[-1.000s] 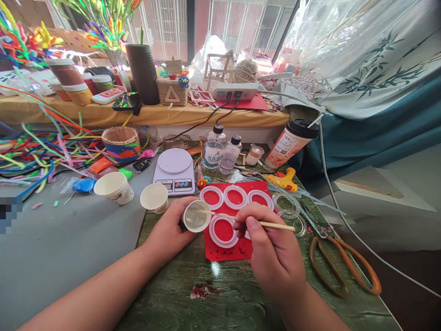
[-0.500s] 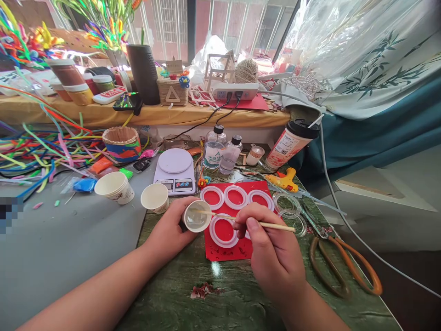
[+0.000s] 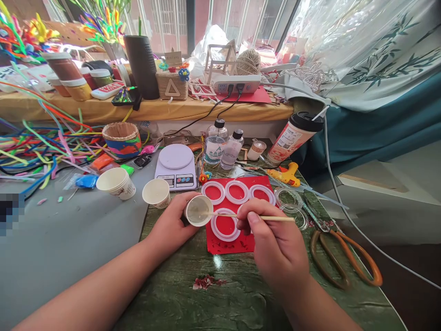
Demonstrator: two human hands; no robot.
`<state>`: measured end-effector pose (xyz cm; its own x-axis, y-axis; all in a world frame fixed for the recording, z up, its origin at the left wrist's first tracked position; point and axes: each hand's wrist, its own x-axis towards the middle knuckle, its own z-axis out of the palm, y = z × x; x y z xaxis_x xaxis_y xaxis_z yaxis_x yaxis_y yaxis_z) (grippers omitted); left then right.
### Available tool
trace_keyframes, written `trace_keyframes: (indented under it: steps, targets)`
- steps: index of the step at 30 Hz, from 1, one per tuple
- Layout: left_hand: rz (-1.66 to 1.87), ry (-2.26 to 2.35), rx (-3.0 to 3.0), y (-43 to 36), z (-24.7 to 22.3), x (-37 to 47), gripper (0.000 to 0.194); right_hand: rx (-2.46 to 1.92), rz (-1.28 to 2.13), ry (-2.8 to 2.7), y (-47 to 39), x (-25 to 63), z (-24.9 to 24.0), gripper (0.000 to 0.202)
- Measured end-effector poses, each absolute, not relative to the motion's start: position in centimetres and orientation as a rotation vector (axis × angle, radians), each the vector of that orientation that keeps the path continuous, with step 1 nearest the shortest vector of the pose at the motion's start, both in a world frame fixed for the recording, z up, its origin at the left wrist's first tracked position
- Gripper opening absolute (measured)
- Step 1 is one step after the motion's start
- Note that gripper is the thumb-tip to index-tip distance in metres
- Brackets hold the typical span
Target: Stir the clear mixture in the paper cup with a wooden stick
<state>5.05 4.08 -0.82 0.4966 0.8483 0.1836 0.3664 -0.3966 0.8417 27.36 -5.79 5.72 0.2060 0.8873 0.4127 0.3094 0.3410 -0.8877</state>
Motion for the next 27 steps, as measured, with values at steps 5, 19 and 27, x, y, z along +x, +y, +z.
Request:
trace_keyframes:
  steps: [5, 19, 27]
  targets:
    - [0.781, 1.005, 1.981, 4.08, -0.56, 5.12, 0.049, -1.228, 0.587, -1.343, -5.74, 27.41, 5.79, 0.023]
    - [0.782, 1.008, 1.967, 4.07, -0.35, 5.18, 0.05, -1.233, 0.589, -1.352, -5.66, 27.57, 5.89, 0.025]
    - [0.784, 1.006, 1.962, 4.11, -0.65, 5.08, 0.051, -1.213, 0.55, -1.398, -5.62, 27.57, 6.15, 0.024]
